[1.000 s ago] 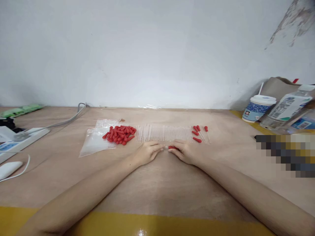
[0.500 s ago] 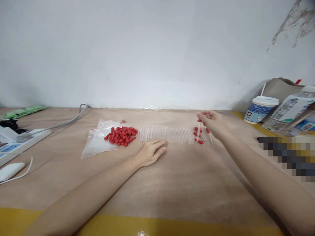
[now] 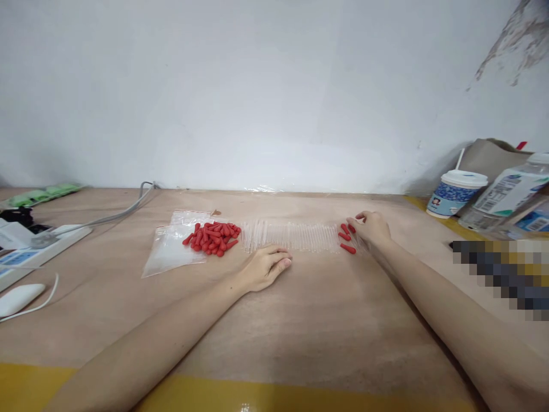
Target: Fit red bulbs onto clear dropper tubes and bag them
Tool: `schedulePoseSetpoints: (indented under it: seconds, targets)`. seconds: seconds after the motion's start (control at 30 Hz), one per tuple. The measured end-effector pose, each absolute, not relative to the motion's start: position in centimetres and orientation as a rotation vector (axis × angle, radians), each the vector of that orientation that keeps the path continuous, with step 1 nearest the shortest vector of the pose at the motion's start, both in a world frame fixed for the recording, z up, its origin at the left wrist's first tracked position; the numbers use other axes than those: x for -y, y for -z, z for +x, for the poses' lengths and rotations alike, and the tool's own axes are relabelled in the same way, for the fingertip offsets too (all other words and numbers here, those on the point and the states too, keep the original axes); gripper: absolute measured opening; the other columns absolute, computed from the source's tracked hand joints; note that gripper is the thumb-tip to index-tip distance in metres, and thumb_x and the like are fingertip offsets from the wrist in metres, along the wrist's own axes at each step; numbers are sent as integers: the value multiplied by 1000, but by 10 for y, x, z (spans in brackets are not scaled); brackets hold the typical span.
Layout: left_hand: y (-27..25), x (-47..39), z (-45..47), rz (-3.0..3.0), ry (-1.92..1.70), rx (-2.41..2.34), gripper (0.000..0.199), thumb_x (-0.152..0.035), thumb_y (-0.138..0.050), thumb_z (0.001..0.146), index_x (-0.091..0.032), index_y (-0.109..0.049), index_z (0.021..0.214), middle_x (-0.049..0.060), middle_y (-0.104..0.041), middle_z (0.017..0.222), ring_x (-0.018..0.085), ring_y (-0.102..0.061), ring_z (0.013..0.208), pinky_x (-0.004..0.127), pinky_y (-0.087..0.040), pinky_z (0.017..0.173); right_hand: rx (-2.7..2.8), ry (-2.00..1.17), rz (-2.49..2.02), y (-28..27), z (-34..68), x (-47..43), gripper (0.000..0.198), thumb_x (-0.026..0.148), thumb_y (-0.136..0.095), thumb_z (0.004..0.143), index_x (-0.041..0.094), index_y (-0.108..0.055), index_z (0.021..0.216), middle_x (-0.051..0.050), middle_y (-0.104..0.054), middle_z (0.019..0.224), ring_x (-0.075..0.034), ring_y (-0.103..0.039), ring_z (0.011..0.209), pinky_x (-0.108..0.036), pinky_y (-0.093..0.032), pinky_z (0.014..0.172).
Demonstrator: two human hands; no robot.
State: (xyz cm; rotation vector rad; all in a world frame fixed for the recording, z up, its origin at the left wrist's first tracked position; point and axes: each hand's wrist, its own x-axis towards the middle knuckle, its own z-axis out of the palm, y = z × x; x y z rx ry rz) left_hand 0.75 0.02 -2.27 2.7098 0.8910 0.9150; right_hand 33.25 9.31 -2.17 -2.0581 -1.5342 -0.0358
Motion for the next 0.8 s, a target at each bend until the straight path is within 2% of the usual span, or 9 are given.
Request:
schedulePoseSetpoints:
  seconds: [0.07,0.17,0.43,0.57,0.67,0.8]
  targets:
    - [22,0,8,2708,-910,-892,30,-29,-37,91,-16,-63,102,8,-61,103,17,-56,96,31,-44,85,1452,26,-2110,24,340,-93,44,52,-52,73,17,-64,95,-17,-56,105,-27,-57,90,-35,-43,72]
    - [21,0,8,2707,-893,-902,31,-30,-37,91,-18,-63,100,7,-62,102,18,-56,96,31,-44,85,1363,-171,-2145,29,352,-94,40,45,-55,72,13,-63,95,-18,-59,100,-29,-57,93,-37,-43,75]
    - [21,0,8,2705,-847,-922,33,-31,-35,92,-16,-64,96,8,-62,100,18,-56,95,31,-44,84,1388,-436,-1902,37,349,-97,19,18,-61,66,16,-63,85,-7,-66,77,-17,-61,71,-26,-46,62]
    - [19,2,8,2696,-838,-928,34,-32,-34,92,-17,-64,96,7,-62,100,18,-57,94,32,-44,83,1381,-537,-1711,41,344,-98,20,6,-57,62,16,-60,80,-6,-66,78,-14,-61,69,-23,-49,63]
    - [19,2,8,2695,-822,-933,34,-33,-34,92,-17,-64,96,7,-62,100,18,-57,94,32,-45,84,1343,-579,-1601,43,344,-99,21,4,-54,64,17,-57,81,-6,-66,81,-14,-62,70,-25,-51,65]
    - [20,1,8,2697,-827,-932,34,-32,-34,92,-17,-64,95,7,-62,100,18,-57,93,32,-44,84,1272,-577,-1534,47,345,-99,18,12,-56,67,18,-56,84,-6,-64,78,-15,-62,69,-27,-52,63]
